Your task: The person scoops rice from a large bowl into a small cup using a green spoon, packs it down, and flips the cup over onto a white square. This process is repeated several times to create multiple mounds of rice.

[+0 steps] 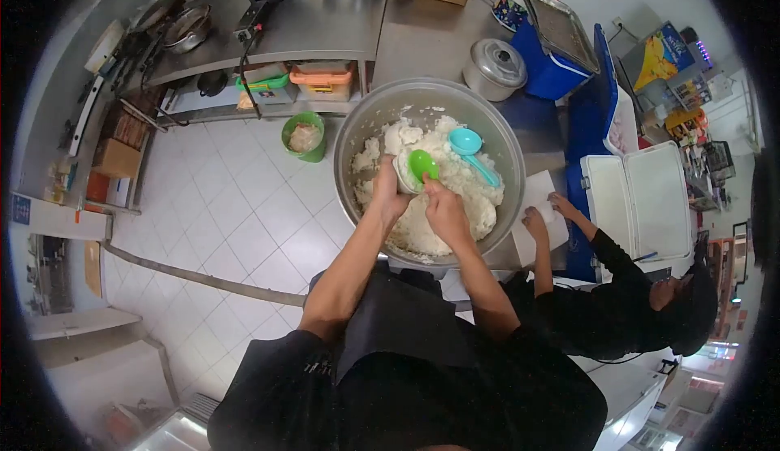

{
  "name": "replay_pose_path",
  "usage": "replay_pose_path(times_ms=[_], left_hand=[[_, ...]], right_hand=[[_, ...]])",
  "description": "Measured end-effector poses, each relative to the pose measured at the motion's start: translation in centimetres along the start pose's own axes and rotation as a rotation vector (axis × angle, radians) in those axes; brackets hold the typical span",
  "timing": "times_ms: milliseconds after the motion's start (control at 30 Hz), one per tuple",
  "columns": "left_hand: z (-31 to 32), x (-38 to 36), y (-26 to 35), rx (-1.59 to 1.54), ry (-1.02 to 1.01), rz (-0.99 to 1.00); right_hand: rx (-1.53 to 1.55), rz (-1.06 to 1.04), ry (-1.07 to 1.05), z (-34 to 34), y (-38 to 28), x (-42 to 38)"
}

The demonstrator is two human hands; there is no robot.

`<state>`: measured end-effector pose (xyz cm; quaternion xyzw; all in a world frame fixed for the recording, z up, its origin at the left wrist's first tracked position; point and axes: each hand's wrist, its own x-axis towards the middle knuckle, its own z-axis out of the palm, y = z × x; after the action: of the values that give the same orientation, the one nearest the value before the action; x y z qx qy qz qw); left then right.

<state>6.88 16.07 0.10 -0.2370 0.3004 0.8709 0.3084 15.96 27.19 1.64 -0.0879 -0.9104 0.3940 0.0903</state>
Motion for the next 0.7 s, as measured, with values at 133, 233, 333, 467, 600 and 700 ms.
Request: replay_pose_path(times_ms=[133,233,333,467,600,700], left_hand=[[-1.6,0.3,-0.2,0.007,-0.088,-0.012],[-1.8,1.2,0.5,0.071,-0.097,0.081],[-1.3,1.3,-0.3,0.168,-0.052,0.118],[-1.2,1.8,-0.9,0.141,-0.031,0.078],[-1.2,0.1,-1.1,0.136,-0.003,0.004],[-0.2,1.0,-0.6,0.12,-0.108,-0.007]], right_hand=[[-0.154,-0.027,-0.06,-0.7,9.0,1.4],[-0.13,-0.065,0.022,-2.4,8.9,3.3],[0.071,0.022,0.018,-3.3,3.4,3.7],[0.151,-0.073,-0.207,-0.7,2.6,2.6],[0.177,0.238,-0.532,-6.2,0.3,4.0],[0.25,0.099,-0.309,-3.9,2.9,3.5]])
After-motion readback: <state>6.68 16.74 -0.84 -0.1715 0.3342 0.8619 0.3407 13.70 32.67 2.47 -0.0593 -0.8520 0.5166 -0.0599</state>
